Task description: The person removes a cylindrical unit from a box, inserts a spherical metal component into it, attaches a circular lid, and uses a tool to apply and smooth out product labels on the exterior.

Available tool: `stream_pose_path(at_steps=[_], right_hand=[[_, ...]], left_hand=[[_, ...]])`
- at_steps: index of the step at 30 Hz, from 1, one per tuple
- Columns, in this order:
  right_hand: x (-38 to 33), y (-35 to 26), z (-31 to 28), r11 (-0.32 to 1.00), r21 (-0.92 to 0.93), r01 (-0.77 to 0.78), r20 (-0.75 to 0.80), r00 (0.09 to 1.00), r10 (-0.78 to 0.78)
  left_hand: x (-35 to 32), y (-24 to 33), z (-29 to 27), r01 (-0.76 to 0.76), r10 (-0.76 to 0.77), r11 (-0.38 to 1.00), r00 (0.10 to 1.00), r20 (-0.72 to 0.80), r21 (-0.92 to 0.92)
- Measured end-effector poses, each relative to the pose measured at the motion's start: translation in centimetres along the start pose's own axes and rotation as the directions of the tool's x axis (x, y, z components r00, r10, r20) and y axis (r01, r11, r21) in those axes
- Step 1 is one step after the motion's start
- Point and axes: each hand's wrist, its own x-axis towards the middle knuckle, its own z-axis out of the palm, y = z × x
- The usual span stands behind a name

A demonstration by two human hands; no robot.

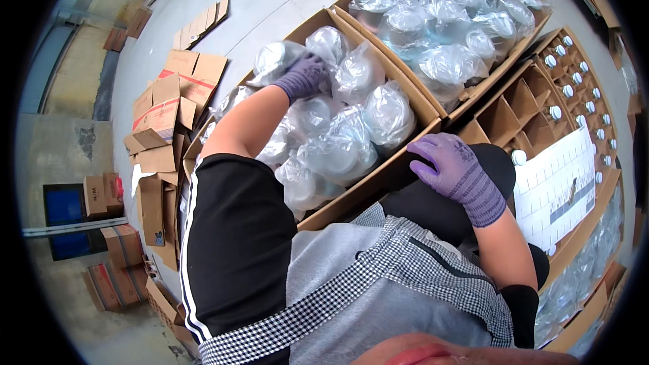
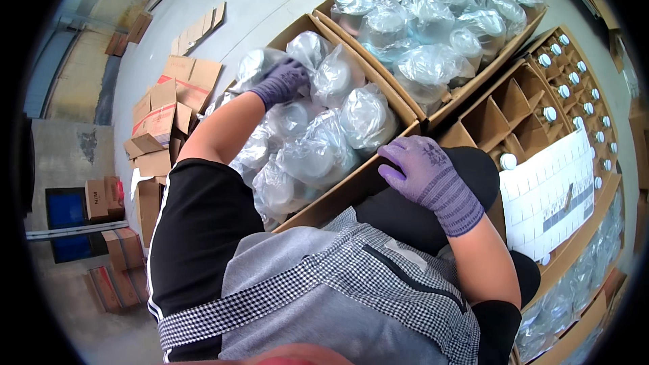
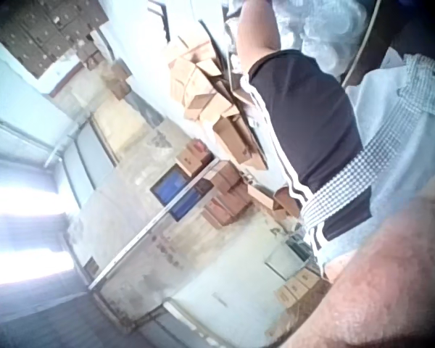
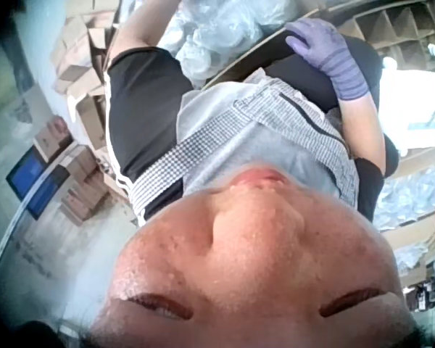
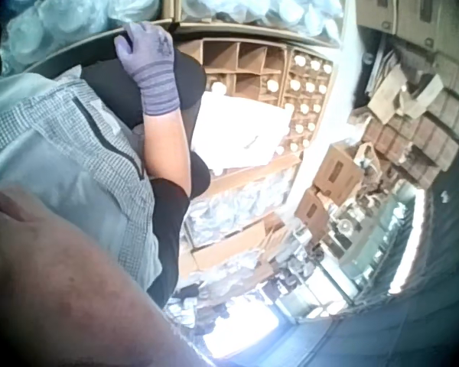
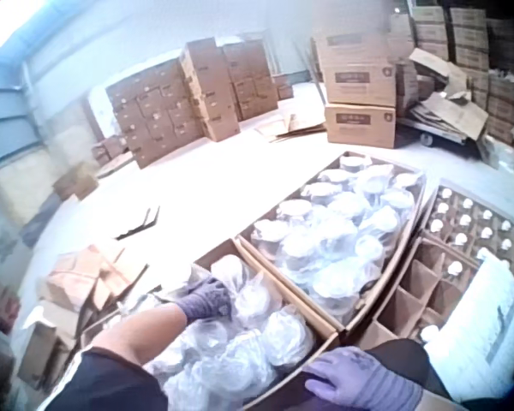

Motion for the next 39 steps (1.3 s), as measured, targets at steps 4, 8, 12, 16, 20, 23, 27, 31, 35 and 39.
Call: stream_pose_path(at_steps=[4, 8, 12, 16, 20, 23, 27, 31, 35, 39], right_hand=[[-1.3, 0.1, -0.2, 0.998, -0.052, -0.025, -0.015, 1.0, 0.025], [-2.3, -0.7, -0.4, 0.999, 0.045, -0.013, -0.14, 0.99, 0.019], [-5.2, -0.9, -2.7, 0.988, 0.157, 0.011, -0.367, 0.929, 0.048], [-8.3, 0.1, -6.7, 0.993, 0.077, 0.091, -0.644, 0.765, -0.021], [-17.9, -5.2, -15.8, 1.0, -0.021, 0.002, -0.826, 0.563, -0.018], [-23.5, -15.9, -20.7, 0.963, -0.207, -0.171, -0.823, 0.563, -0.077], [-24.5, -19.0, -19.1, 0.906, -0.31, -0.287, -0.712, 0.701, -0.021], [-28.2, -14.3, -14.3, 0.833, -0.242, -0.498, -0.743, 0.647, 0.171], [-28.0, -13.2, -13.4, 0.757, -0.406, -0.512, -0.856, 0.504, -0.118], [-28.1, -10.3, -10.5, 0.961, 0.236, -0.144, -0.963, 0.096, 0.251]], left_hand=[[-5.4, -1.8, -6.6, 0.112, -0.108, 0.994, 0.979, -0.172, 0.011], [-13.5, -4.7, -15.9, 0.068, -0.048, 0.995, 0.962, -0.268, 0.067], [-20.4, -3.2, -26.9, 0.14, -0.08, 0.988, 0.83, -0.552, 0.067], [-23.3, -5.4, -31.2, -0.454, -0.442, 0.457, 0.631, -0.638, -0.765], [-10.1, 6.2, -31.4, -0.512, -0.236, -0.181, 0.852, -0.468, -0.84], [-1.6, 22.3, -31.1, -0.133, 0.143, -0.806, 0.902, -0.408, -0.577], [4.4, 35.3, -29.4, 0.166, 0.617, -0.699, 0.632, -0.469, -0.696], [2.8, 34.0, -37.6, -0.587, 0.501, -0.028, 0.692, -0.519, -0.809], [2.1, 32.6, -40.8, -0.472, 0.227, -0.692, 0.575, -0.786, -0.546], [0.2, 36.6, -33.6, -0.679, 0.259, -0.384, 0.571, -0.779, -0.625]])
